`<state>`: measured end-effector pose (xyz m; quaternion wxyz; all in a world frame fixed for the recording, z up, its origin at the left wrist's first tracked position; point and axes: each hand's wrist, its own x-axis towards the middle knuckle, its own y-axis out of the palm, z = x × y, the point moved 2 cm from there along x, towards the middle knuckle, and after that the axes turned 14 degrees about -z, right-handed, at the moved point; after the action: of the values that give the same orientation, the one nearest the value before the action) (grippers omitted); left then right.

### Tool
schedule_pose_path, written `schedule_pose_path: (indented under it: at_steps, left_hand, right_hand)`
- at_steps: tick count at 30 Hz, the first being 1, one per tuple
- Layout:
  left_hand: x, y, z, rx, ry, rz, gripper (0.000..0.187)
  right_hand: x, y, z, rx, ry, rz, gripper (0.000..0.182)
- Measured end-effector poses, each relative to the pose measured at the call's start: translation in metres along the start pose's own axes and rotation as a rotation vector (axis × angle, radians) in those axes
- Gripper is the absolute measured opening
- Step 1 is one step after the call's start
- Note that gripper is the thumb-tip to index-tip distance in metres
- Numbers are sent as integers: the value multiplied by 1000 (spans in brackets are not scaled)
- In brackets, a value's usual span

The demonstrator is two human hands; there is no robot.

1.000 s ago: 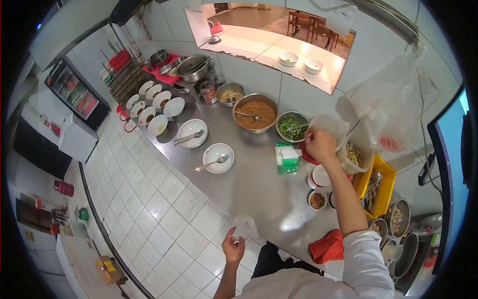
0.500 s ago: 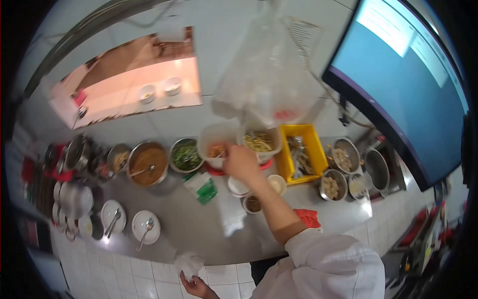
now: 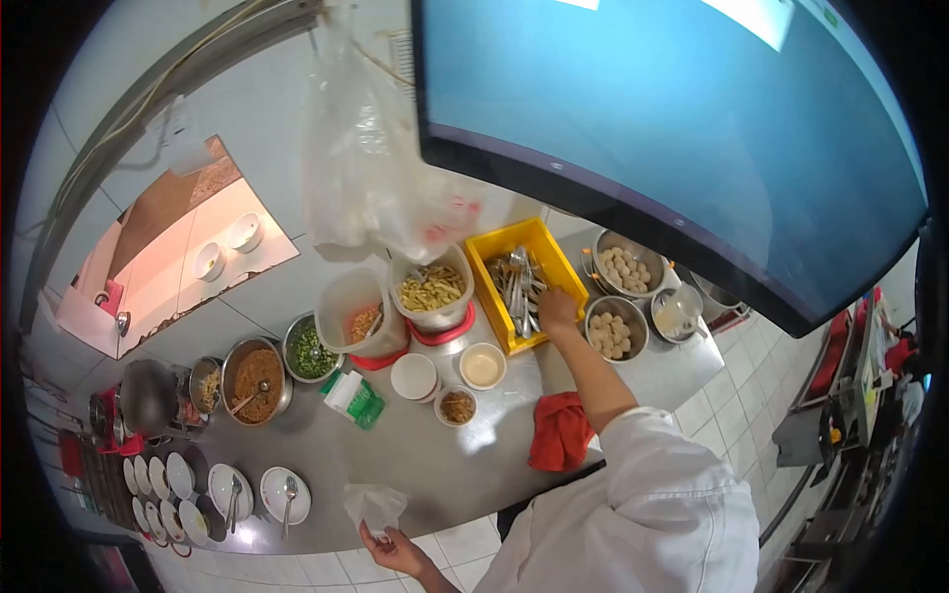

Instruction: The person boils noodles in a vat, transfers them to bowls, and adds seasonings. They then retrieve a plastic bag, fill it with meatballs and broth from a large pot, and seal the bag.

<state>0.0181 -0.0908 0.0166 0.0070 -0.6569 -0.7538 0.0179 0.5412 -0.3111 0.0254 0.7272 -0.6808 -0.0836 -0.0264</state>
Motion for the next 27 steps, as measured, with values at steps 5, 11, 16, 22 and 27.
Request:
schedule_pose_path:
  at_steps: [5, 11, 16, 22, 27]
  left_hand:
    - [-38, 13, -31, -38, 12, 1, 54]
    - [-70, 6, -25, 166, 32, 87, 53]
    - [-105, 29, -61, 89, 77, 77, 52]
    - [-115, 41, -34, 7, 103, 137, 53]
    - [-131, 59, -31, 91, 182, 220, 55]
  right_hand:
    - [13, -28, -6, 18, -124, 0, 17]
    - [40, -89, -19, 92, -172, -52, 22]
    - [51, -108, -70, 194, -106, 15, 23]
    - [16, -130, -164, 318, -87, 12, 21]
    - [-20, -134, -242, 455, -100, -35, 19]
